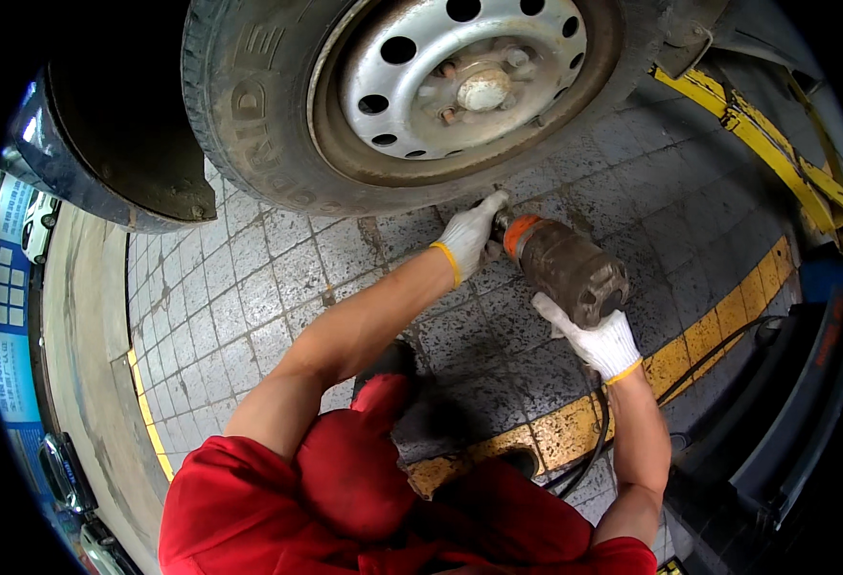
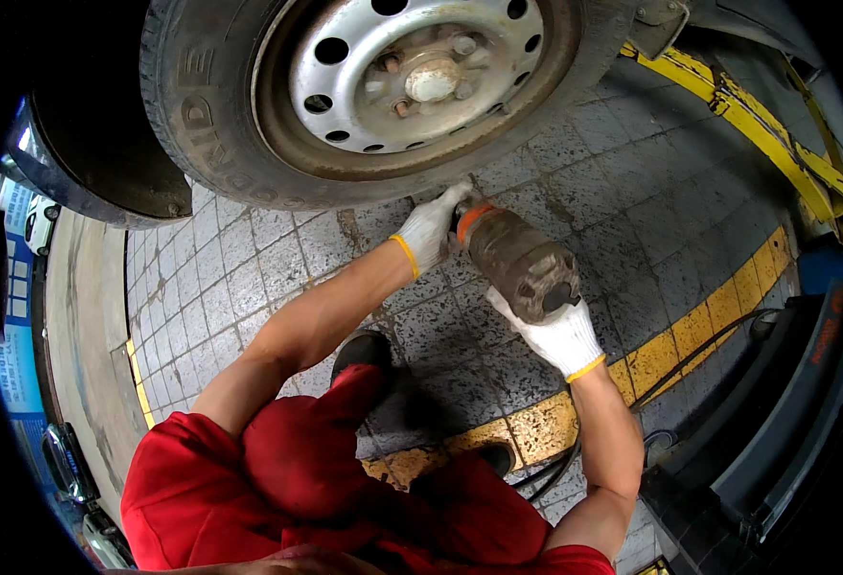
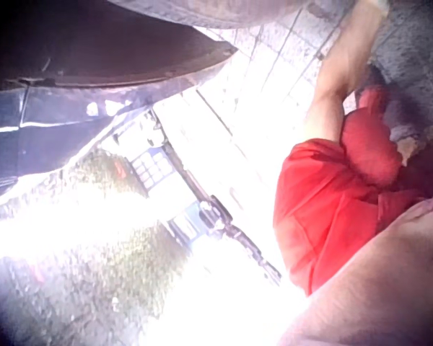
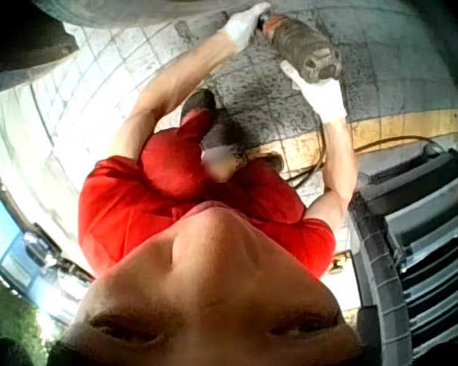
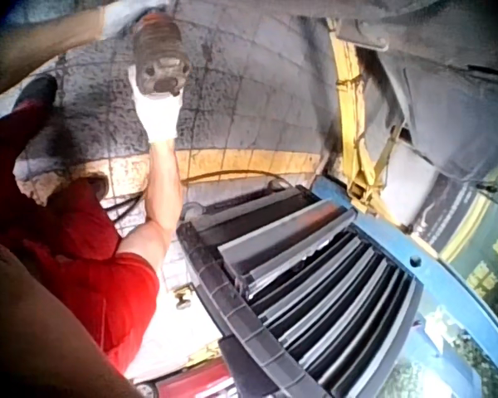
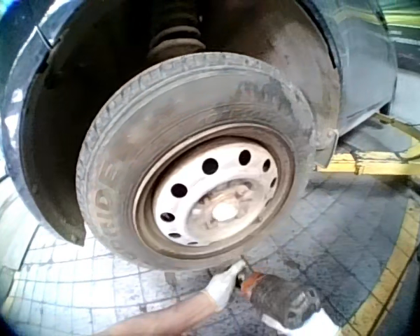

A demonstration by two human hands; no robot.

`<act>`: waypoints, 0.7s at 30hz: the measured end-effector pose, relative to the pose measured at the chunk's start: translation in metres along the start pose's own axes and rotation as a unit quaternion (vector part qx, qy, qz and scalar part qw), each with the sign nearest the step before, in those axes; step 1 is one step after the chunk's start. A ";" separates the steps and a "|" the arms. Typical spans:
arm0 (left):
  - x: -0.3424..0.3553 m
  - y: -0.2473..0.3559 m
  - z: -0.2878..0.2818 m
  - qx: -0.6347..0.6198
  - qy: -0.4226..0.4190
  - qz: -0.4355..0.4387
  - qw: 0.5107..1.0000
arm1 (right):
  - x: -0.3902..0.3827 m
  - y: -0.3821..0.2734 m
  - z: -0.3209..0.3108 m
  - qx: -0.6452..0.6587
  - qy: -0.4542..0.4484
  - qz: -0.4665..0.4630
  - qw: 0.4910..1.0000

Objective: The person works on a car engine, manipulating hoses and components with gloved hands. They then move to the front wheel, using a pneumatic impact wrench to remove the lug nuts and detach the tire from the vehicle.

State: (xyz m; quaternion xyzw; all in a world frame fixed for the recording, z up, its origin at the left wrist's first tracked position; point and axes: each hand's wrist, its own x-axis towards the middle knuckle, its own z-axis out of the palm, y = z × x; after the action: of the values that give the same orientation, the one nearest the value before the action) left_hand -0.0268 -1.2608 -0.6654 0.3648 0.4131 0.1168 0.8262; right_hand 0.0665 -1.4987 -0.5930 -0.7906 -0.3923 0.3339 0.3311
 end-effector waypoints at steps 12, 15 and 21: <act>0.006 0.047 0.049 -0.205 -0.117 0.070 0.969 | 0.041 0.073 0.005 -0.166 0.176 -0.292 0.925; -0.003 0.070 0.062 -0.157 -0.145 0.113 0.970 | 0.059 0.028 0.013 -0.024 0.251 -0.270 0.929; -0.017 0.095 0.070 0.016 -0.043 0.143 0.989 | 0.106 0.040 0.040 0.203 0.235 -0.176 0.934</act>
State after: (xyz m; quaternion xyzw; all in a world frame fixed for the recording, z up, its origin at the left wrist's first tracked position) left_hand 0.0265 -1.2373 -0.5609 0.4379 0.3222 0.2112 0.8123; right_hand 0.1010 -1.4181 -0.6754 -0.6807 -0.3603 0.1470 0.6206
